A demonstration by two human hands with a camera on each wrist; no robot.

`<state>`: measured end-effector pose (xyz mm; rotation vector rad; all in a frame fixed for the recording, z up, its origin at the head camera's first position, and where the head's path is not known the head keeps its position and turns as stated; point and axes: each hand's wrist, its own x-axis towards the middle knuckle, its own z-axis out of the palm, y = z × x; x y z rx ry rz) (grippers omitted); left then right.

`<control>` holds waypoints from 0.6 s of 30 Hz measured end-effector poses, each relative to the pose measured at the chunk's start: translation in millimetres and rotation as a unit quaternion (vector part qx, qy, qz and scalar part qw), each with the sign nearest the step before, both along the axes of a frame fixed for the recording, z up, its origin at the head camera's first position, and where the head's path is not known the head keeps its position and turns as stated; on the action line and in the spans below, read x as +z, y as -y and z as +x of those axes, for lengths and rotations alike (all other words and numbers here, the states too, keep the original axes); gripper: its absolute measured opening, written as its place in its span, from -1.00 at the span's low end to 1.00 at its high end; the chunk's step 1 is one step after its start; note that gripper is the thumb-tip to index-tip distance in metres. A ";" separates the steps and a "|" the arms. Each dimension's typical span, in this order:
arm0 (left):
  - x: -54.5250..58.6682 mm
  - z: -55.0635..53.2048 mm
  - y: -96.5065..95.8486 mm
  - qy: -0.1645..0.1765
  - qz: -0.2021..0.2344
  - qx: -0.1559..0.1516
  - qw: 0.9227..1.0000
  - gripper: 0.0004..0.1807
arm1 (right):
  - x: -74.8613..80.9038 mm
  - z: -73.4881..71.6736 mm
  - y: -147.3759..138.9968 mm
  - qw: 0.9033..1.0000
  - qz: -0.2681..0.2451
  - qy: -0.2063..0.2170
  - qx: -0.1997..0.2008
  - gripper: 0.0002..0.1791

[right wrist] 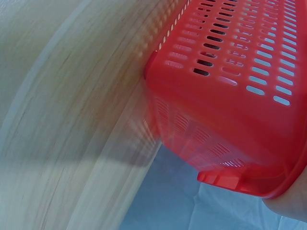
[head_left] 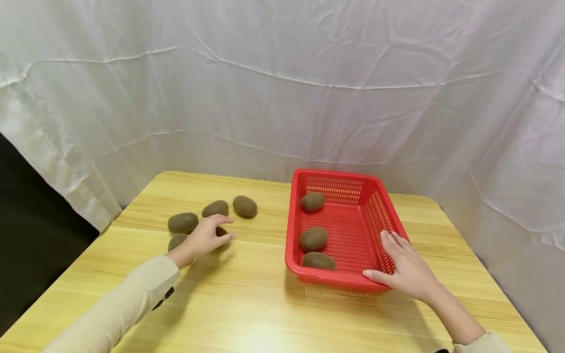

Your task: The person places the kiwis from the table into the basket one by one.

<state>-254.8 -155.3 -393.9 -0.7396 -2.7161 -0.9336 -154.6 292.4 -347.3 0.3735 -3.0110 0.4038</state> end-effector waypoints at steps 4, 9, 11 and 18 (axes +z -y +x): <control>-2.2 -2.7 11.3 -0.007 -0.009 0.007 1.000 -0.55 | -0.2 -0.4 0.0 1.000 0.000 0.000 -0.001 0.14; -3.5 -5.9 23.1 -0.012 -0.020 0.016 1.000 -0.50 | 0.0 -0.5 -0.3 1.000 0.000 -0.001 0.000 0.14; -3.8 -6.0 26.9 -0.006 -0.022 0.020 1.000 -0.49 | 0.1 -0.5 -0.5 1.000 0.001 -0.001 0.001 0.14; -5.0 -6.2 37.2 0.018 -0.023 0.030 0.999 -0.44 | -0.4 -0.9 -0.8 1.000 0.002 -0.003 0.002 0.14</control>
